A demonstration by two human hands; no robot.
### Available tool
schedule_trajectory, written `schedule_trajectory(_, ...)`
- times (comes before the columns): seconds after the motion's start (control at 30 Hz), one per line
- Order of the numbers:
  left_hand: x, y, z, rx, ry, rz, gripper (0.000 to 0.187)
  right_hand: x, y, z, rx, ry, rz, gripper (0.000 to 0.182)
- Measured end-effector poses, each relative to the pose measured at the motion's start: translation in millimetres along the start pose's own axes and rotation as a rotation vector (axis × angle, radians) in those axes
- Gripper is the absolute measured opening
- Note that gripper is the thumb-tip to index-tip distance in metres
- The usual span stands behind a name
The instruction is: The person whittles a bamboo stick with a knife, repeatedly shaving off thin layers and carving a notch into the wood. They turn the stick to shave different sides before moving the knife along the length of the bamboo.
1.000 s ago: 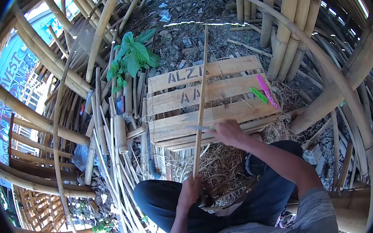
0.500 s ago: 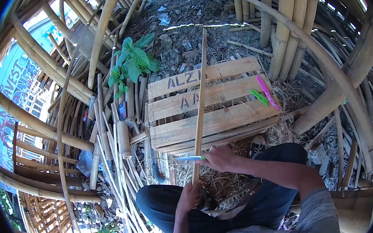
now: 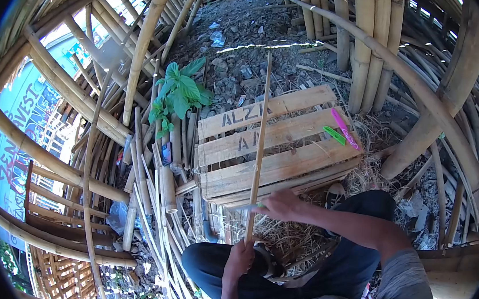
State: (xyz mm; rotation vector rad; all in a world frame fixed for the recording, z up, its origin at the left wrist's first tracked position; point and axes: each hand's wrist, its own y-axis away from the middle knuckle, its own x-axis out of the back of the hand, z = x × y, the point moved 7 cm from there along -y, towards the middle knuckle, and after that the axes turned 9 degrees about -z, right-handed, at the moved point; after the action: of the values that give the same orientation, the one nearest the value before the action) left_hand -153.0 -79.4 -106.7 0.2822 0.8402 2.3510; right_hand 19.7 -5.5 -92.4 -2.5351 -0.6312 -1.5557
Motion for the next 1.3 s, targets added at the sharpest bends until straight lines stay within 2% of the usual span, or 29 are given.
schedule_trajectory(0.03,2.6,-0.4,5.3,-0.056,-0.24,0.081,0.028,-9.6,2.3,-6.4,0.004,-0.002,0.003,0.054)
schedule_trajectory(0.07,3.3,-0.4,10.6,-0.109,-0.481,0.162,0.029,-13.5,6.9,-18.7,0.111,0.044,0.087,0.054)
schedule_trajectory(0.1,2.7,-4.0,2.6,-0.106,-0.48,0.167,0.029,-13.9,11.9,-27.1,0.218,0.089,0.17,0.053)
schedule_trajectory(0.17,3.2,1.0,4.9,-0.36,-0.77,0.336,0.03,-11.2,5.4,-9.5,0.262,0.119,0.178,0.052)
schedule_trajectory(0.23,1.4,2.3,9.9,-0.314,-0.723,0.306,0.029,1.2,-1.4,7.6,0.303,0.158,0.321,0.052)
schedule_trajectory(0.27,-1.0,3.2,15.3,-0.379,-0.777,0.33,0.028,0.8,-2.7,10.3,0.32,0.153,0.336,0.052)
schedule_trajectory(0.3,-4.0,5.0,20.6,-0.444,-0.83,0.352,0.027,3.3,-3.0,11.3,0.32,0.156,0.337,0.052)
schedule_trajectory(0.4,-0.1,1.4,23.2,-0.358,-0.738,0.326,0.026,7.1,-7.1,19.1,0.272,0.242,0.292,0.053)
schedule_trajectory(0.63,1.0,0.6,26.9,-0.447,-0.771,0.331,0.026,15.8,-8.3,31.5,0.237,0.29,0.381,0.052)
schedule_trajectory(0.73,5.9,4.5,22.3,-0.381,-0.661,0.267,0.026,43.8,-6.1,69.5,0.122,0.276,0.411,0.051)
schedule_trajectory(0.8,6.3,18.3,19.1,-0.123,-0.356,0.166,0.025,54.4,-1.9,79.4,0.044,0.278,0.447,0.05)
schedule_trajectory(0.9,9.6,13.5,21.6,-0.134,-0.425,0.193,0.025,48.1,-0.3,67.6,-0.075,0.192,0.405,0.051)
schedule_trajectory(1.03,3.7,1.2,17.5,-0.111,-0.363,0.212,0.027,20.4,4.2,20.2,-0.006,0.112,0.263,0.053)
schedule_trajectory(1.1,-4.5,-3.5,20.6,-0.288,-0.545,0.251,0.028,12.2,11.9,-8.0,0.185,0.093,0.322,0.056)
schedule_trajectory(1.23,-17.9,16.9,36.6,-0.396,-0.88,0.461,0.024,13.6,5.9,4.0,0.17,0.089,0.373,0.052)
schedule_trajectory(1.3,-21.5,19.7,43.1,-0.337,-0.898,0.476,0.023,14.7,-2.3,14.9,0.187,0.198,0.327,0.051)
